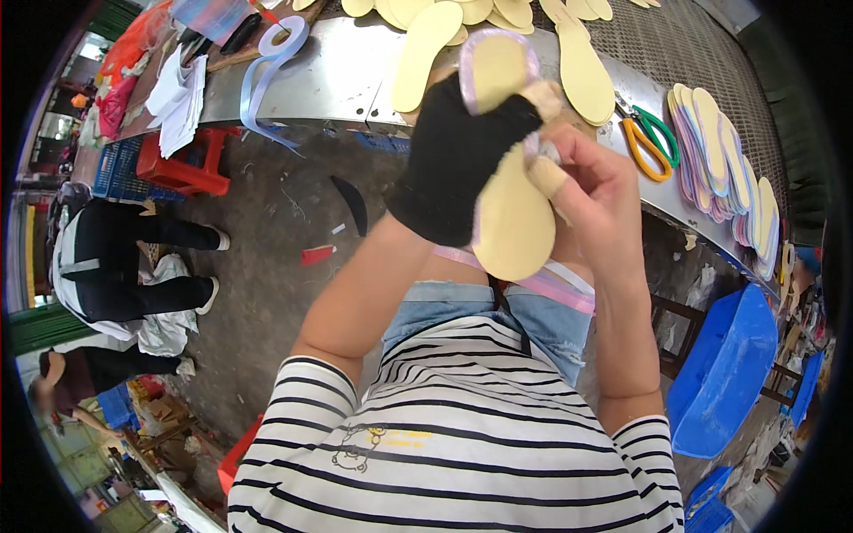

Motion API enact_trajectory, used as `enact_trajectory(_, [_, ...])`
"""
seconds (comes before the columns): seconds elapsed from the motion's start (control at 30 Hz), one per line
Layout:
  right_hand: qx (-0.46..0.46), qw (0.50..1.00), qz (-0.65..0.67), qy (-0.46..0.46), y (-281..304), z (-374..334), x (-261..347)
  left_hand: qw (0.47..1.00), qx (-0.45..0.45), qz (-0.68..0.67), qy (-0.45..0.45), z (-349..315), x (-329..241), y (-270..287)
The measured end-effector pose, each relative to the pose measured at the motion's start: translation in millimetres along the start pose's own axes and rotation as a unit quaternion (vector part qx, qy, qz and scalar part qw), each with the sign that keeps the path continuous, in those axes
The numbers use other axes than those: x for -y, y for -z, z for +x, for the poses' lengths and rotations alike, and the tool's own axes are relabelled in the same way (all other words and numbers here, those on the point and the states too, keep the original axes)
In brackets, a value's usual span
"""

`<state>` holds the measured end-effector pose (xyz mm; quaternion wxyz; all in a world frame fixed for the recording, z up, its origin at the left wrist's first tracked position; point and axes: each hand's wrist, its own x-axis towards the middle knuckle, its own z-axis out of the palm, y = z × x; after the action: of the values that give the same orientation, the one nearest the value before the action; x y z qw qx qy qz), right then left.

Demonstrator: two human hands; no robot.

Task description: The recorder is applying purple adhesive strips or lining to shoe insoles and trimming the excess with scissors.

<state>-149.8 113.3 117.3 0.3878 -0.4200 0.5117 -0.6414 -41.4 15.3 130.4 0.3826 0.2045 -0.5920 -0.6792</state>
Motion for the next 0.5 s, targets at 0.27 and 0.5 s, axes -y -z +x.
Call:
enact_trajectory(0.27, [0.011, 0.994, 0.033, -0.101, 4, 19, -2, 0.994, 0.021, -0.1, 0.047, -21, 16, 26])
enact_trajectory(0.5, [-0.002, 0.985, 0.103, -0.142, 5, 5, -12, 0.991, -0.063, -0.119, -0.003, -24, 7, 24])
